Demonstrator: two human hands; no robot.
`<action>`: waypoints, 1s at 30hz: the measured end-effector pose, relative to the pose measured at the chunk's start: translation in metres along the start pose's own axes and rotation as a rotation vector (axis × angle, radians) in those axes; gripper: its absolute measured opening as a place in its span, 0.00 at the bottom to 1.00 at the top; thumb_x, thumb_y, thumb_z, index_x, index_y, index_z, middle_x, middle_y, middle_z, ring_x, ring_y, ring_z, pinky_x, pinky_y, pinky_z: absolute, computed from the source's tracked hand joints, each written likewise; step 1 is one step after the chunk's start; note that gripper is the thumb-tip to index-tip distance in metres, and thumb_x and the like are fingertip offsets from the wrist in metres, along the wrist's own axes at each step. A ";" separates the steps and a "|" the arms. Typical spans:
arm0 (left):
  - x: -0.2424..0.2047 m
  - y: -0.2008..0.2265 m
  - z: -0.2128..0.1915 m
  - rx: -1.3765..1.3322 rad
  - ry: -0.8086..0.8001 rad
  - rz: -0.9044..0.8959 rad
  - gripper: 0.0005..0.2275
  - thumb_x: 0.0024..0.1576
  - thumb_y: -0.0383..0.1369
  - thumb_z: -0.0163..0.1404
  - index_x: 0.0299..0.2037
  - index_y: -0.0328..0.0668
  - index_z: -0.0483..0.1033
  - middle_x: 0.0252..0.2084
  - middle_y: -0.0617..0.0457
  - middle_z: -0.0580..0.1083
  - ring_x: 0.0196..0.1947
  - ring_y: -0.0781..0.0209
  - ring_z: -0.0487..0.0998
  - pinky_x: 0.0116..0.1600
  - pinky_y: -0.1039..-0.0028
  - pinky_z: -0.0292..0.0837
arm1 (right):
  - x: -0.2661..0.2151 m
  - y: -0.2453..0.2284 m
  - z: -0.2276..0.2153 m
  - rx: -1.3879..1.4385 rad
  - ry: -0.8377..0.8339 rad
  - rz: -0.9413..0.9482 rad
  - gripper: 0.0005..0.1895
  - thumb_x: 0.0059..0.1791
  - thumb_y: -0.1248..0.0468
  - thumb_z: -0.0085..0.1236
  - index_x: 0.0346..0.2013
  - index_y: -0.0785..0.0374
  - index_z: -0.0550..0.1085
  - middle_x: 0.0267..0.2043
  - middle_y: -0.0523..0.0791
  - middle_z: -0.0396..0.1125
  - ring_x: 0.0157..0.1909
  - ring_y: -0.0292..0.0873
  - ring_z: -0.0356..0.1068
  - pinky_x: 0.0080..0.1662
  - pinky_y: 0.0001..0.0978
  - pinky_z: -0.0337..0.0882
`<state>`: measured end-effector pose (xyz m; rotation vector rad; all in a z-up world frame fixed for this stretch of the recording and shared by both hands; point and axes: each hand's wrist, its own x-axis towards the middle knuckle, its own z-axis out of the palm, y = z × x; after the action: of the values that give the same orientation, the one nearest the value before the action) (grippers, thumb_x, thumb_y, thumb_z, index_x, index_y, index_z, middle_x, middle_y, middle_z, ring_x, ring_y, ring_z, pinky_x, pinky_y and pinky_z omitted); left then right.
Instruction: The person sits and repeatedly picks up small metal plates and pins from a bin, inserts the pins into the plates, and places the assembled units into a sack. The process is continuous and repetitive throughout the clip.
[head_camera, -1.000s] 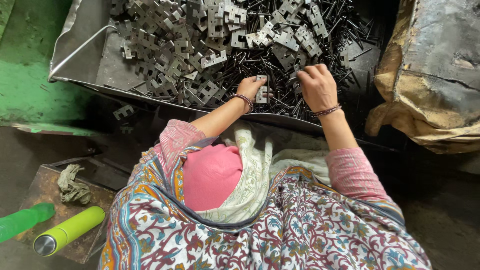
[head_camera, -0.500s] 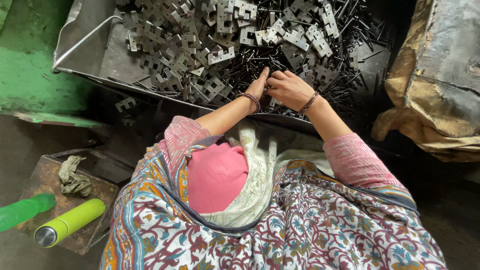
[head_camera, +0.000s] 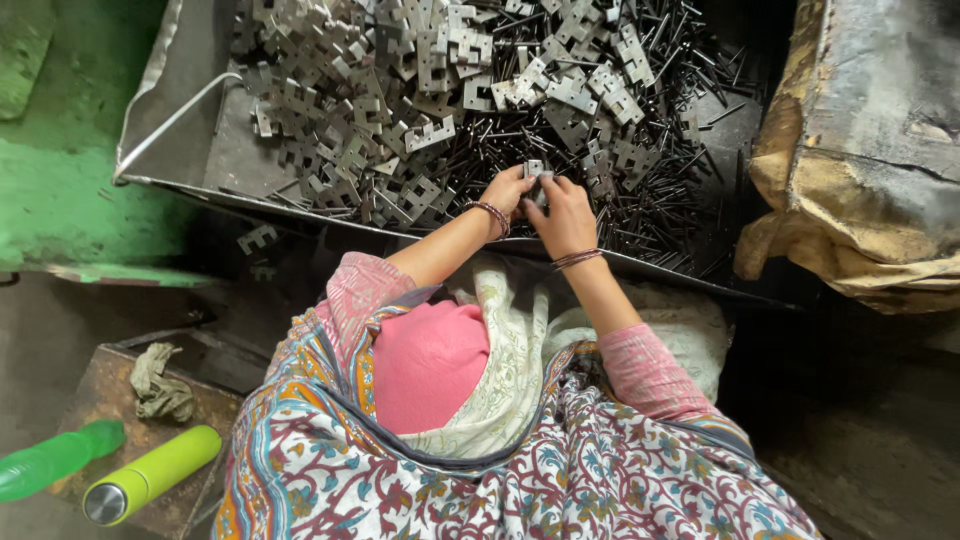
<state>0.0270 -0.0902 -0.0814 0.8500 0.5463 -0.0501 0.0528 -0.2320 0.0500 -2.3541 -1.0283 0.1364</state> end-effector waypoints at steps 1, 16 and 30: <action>0.001 -0.001 -0.002 -0.002 -0.013 0.022 0.09 0.68 0.30 0.42 0.51 0.39 0.75 0.40 0.54 0.77 0.36 0.62 0.79 0.39 0.67 0.79 | 0.000 -0.004 0.003 -0.015 0.009 0.010 0.25 0.45 0.62 0.66 0.55 0.66 0.75 0.51 0.54 0.70 0.52 0.59 0.67 0.51 0.47 0.71; 0.025 -0.018 -0.009 -0.070 -0.117 0.158 0.11 0.65 0.27 0.43 0.55 0.42 0.74 0.44 0.55 0.77 0.42 0.65 0.78 0.47 0.71 0.77 | 0.005 0.012 -0.005 0.319 0.147 0.075 0.22 0.44 0.69 0.63 0.53 0.57 0.80 0.50 0.51 0.74 0.44 0.49 0.76 0.44 0.35 0.74; -0.073 0.137 -0.048 2.126 0.762 0.788 0.12 0.42 0.28 0.54 0.38 0.46 0.75 0.36 0.52 0.76 0.39 0.52 0.78 0.36 0.63 0.75 | 0.042 0.165 -0.201 0.764 0.369 0.257 0.17 0.51 0.76 0.62 0.55 0.65 0.83 0.41 0.45 0.75 0.34 0.32 0.66 0.35 0.23 0.63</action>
<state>-0.0221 0.0234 0.0238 3.1946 0.6999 0.5447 0.2503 -0.3841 0.1361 -1.7021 -0.3844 0.1505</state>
